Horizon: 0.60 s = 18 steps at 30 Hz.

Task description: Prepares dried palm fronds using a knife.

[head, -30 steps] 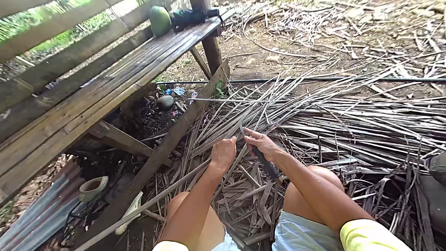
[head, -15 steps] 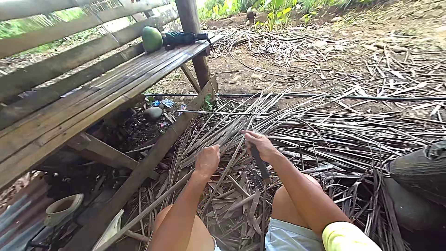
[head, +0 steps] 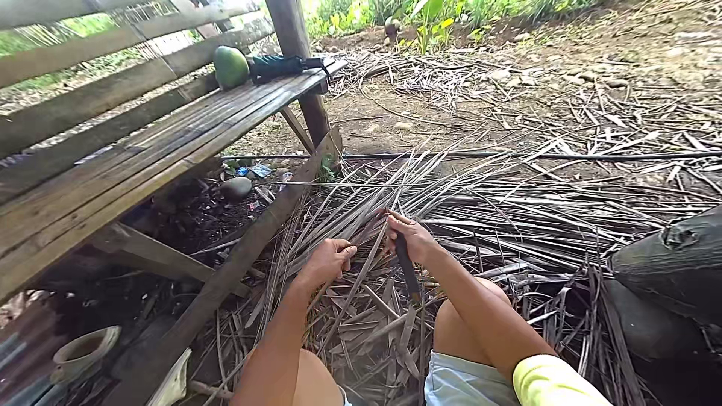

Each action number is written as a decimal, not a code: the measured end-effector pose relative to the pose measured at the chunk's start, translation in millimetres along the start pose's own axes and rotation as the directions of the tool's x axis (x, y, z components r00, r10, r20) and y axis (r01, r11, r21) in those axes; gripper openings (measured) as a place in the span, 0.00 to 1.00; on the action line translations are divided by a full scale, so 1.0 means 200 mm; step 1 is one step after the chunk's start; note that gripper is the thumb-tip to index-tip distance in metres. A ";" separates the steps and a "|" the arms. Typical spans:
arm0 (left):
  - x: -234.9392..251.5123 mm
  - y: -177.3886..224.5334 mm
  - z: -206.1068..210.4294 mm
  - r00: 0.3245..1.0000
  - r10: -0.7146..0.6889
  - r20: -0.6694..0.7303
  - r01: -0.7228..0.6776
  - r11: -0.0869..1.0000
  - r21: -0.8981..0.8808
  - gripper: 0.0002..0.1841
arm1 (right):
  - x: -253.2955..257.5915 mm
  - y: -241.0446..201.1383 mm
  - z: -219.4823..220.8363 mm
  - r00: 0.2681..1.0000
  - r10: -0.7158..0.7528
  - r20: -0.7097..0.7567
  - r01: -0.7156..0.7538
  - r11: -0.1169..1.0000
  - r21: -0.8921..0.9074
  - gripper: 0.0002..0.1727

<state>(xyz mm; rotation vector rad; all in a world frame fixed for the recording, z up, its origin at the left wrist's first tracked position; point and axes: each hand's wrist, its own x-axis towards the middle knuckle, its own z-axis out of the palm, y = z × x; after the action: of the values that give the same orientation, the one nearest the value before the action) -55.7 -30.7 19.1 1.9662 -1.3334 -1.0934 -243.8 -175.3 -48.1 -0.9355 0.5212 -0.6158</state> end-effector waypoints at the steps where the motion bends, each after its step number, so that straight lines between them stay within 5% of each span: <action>1: 0.00 -0.01 -0.01 1.000 -0.001 0.013 0.001 1.000 -0.027 0.15 | 0.00 -0.01 -0.01 1.000 -0.017 -0.010 0.017 1.000 0.003 0.21; 7: -0.03 -0.03 -0.06 0.992 0.005 0.122 0.010 0.993 -0.121 0.14 | -0.01 -0.10 -0.13 0.978 -0.158 -0.135 0.171 0.981 0.090 0.19; 10: 0.00 -0.02 -0.04 0.998 0.060 0.019 -0.058 0.995 -0.082 0.13 | -0.03 -0.11 -0.14 0.968 -0.192 -0.160 0.203 0.978 0.055 0.20; 14: 0.03 -0.04 0.01 0.965 0.166 -0.204 -0.138 0.980 0.145 0.14 | -0.09 -0.02 0.01 0.995 -0.099 -0.005 0.097 0.987 -0.131 0.23; 18: 0.08 0.00 0.02 0.957 0.117 -0.267 -0.041 0.961 0.273 0.16 | -0.10 0.11 0.18 0.982 0.052 0.180 0.003 0.957 -0.290 0.25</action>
<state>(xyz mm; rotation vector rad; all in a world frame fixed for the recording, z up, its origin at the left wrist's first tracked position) -56.0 -46.5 12.2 2.1399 -1.4441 -0.5918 -230.1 -131.4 -46.2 -1.2495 0.4611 -0.4291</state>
